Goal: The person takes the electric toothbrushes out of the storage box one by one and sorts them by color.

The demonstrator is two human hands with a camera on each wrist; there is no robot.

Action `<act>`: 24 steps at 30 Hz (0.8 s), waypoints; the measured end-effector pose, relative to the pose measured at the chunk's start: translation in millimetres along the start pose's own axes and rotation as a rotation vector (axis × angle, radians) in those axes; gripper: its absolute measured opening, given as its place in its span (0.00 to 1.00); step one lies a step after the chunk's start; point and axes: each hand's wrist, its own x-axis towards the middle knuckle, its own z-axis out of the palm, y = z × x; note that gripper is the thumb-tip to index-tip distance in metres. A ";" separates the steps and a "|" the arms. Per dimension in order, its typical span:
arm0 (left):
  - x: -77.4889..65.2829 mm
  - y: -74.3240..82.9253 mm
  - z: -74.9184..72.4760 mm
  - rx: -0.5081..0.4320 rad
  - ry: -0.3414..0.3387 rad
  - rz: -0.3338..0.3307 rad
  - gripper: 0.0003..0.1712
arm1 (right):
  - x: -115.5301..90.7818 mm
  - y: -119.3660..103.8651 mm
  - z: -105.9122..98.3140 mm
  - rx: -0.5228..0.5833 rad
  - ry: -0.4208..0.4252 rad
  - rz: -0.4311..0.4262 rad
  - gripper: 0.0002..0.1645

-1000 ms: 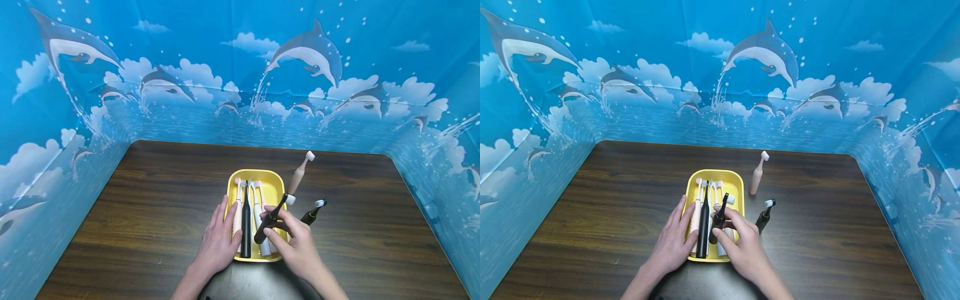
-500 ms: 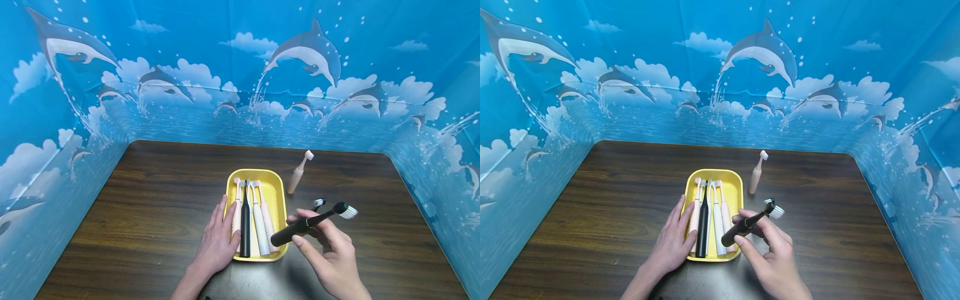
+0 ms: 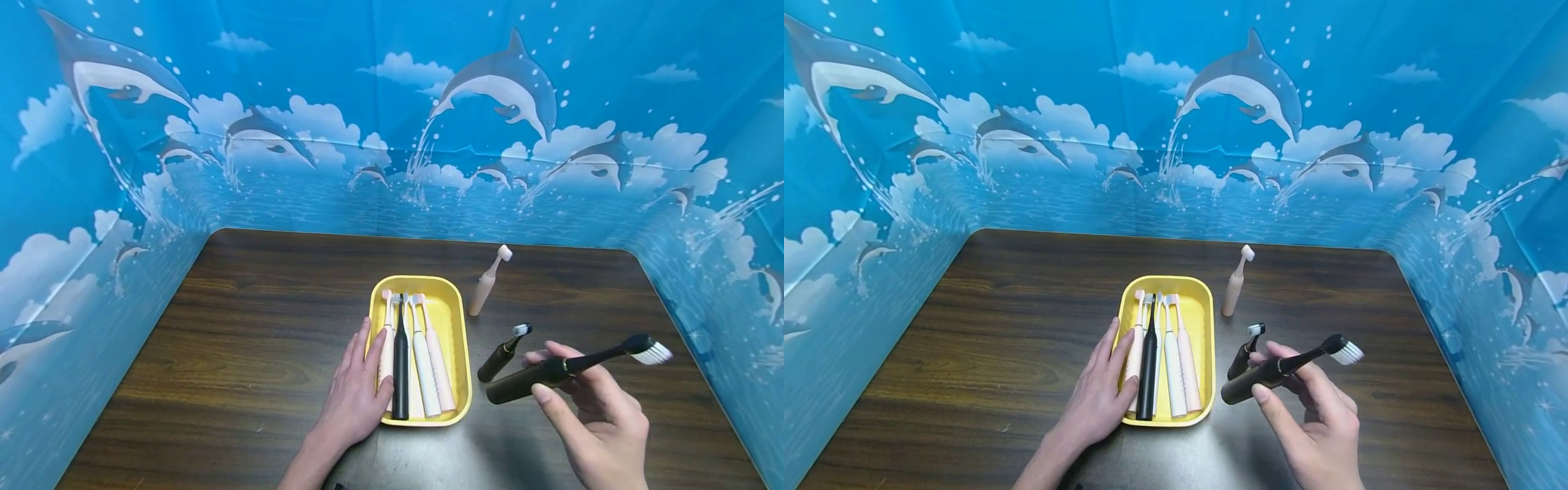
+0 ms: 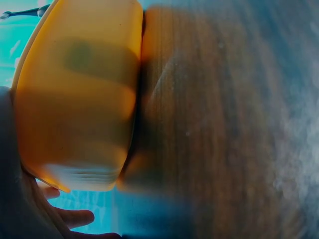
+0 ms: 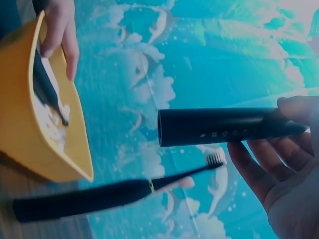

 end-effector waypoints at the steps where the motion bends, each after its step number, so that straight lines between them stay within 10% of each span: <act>1: -0.2 -0.2 0.1 0.000 0.003 0.001 0.43 | -0.2 2.3 -2.3 0.038 0.015 -0.019 0.33; 5: -0.3 -0.2 0.1 -0.006 0.008 0.005 0.42 | -0.7 9.0 -11.1 0.071 0.059 -0.054 0.30; 13: 0.6 0.7 -2.1 -0.015 -0.007 -0.014 0.43 | -6.3 5.9 -19.5 -0.295 0.069 0.164 0.35; 24: 1.0 1.1 -2.5 -0.021 -0.024 -0.027 0.43 | -12.6 56.4 -13.1 -0.269 0.014 0.153 0.33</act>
